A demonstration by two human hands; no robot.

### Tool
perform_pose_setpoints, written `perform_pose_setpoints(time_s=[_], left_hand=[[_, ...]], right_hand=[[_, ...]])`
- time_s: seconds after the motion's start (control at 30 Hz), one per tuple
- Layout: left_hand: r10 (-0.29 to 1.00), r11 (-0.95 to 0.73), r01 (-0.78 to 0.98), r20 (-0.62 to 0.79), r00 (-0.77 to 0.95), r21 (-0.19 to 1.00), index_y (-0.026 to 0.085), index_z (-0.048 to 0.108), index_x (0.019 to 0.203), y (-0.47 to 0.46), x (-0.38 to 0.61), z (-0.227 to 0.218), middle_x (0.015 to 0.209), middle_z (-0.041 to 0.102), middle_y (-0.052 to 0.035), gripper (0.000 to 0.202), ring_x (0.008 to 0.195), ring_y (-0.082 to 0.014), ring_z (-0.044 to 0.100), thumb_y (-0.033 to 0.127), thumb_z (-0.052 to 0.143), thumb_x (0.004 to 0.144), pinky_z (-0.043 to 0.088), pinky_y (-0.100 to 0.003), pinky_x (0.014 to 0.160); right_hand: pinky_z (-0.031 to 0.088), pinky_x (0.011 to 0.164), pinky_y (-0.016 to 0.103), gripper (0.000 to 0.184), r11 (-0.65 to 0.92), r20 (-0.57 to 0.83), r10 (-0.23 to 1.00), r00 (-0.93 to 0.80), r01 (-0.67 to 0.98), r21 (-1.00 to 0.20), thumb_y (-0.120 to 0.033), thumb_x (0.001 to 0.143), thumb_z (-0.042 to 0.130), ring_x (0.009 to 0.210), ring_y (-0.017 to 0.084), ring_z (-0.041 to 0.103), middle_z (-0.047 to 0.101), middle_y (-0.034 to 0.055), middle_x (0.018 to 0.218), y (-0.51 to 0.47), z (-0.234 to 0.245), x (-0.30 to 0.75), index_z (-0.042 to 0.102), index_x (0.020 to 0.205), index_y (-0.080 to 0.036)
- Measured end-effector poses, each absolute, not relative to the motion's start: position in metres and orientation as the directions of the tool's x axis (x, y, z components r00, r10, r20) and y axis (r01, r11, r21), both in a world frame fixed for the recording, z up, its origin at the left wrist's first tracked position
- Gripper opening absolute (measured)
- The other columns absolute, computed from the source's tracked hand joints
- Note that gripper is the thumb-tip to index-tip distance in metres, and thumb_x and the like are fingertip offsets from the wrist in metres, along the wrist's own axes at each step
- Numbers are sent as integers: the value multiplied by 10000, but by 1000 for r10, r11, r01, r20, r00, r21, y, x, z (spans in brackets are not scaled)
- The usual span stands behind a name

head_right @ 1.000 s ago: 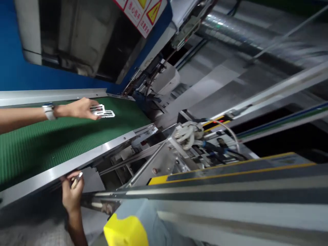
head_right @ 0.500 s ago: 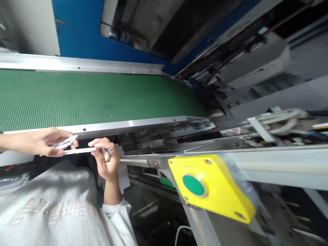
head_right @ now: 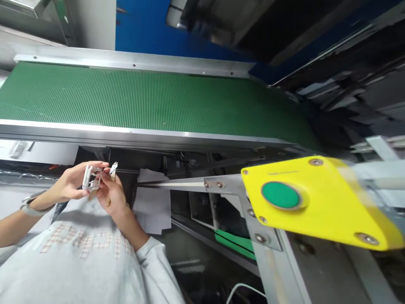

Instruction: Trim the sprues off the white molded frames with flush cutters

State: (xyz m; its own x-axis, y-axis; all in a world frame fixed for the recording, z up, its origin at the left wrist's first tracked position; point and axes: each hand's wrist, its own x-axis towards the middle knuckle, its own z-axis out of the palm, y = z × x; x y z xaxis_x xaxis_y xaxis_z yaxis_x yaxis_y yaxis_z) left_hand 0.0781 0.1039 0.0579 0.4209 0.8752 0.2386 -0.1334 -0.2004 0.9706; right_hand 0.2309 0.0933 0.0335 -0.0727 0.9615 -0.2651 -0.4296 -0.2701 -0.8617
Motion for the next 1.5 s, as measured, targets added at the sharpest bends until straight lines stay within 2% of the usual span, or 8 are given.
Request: perform_pose_setpoints(time_s=[0.3, 0.47, 0.6, 0.7, 0.97, 1.13, 1.3, 1.5], left_hand=[[914, -157, -70, 172, 368, 985, 198, 674, 1235, 55, 110, 51, 1093, 743, -105, 460, 980, -220, 735, 264, 822, 806, 615, -275, 866], [983, -129, -32, 132, 131, 991, 217, 654, 1242, 26, 127, 52, 1108, 716, -78, 458, 1018, -188, 699, 210, 805, 809, 591, -254, 878], [994, -51, 42, 46, 95, 998, 193, 669, 1233, 9, 136, 58, 1039, 726, -76, 484, 896, -180, 694, 254, 824, 779, 588, -253, 783], [994, -42, 81, 33, 103, 996, 193, 683, 1231, -2, 141, 60, 1074, 734, -82, 503, 929, -197, 701, 266, 833, 756, 592, -266, 816], [995, -5, 214, -16, 95, 977, 198, 666, 1286, -28, 148, 57, 1083, 739, -69, 519, 877, -170, 708, 297, 793, 792, 591, -224, 768], [996, 4, 195, -21, 87, 981, 210, 625, 1304, -30, 154, 58, 1031, 725, -53, 571, 847, -162, 705, 318, 817, 777, 587, -216, 732], [998, 26, 190, -35, 43, 981, 200, 589, 1170, -30, 160, 62, 1054, 718, -75, 512, 906, -198, 718, 349, 835, 746, 595, -239, 720], [999, 30, 208, -25, -24, 978, 179, 616, 1053, -29, 164, 63, 937, 737, -68, 453, 816, -194, 707, 378, 841, 714, 593, -257, 690]], right_hand=[[518, 591, 278, 455, -518, -389, 855, -343, -522, -677, -528, 665, 882, 624, 135, 543, 600, -42, 720, 45, 23, 256, 605, 880, -238], [496, 678, 247, 410, -312, -260, 950, -175, -456, -833, -447, 682, 889, 726, 110, 551, 601, -43, 828, 38, 27, 282, 594, 871, -235], [493, 660, 268, 285, -75, -3, 984, -176, -409, -910, -400, 799, 810, 690, 110, 546, 650, -30, 867, 34, 46, 301, 580, 888, -257], [529, 692, 299, 245, 7, 96, 974, -204, -399, -917, -392, 837, 786, 698, 123, 591, 693, -17, 883, 28, 59, 307, 584, 897, -268], [560, 716, 311, 233, 56, 153, 961, -230, -380, -924, -367, 839, 815, 766, 153, 684, 690, -29, 789, 12, 61, 314, 607, 875, -268], [569, 712, 302, 230, 64, 145, 969, -201, -363, -929, -362, 845, 810, 766, 143, 685, 690, -35, 806, 7, 64, 321, 609, 917, -274], [566, 700, 314, 302, 81, 134, 977, -165, -293, -953, -482, 849, 783, 733, 146, 657, 648, -36, 770, 7, 66, 323, 566, 884, -275], [556, 746, 291, 247, 53, 151, 968, -201, -424, -904, -345, 889, 769, 734, 114, 630, 630, -46, 790, 5, 60, 326, 539, 902, -257]])
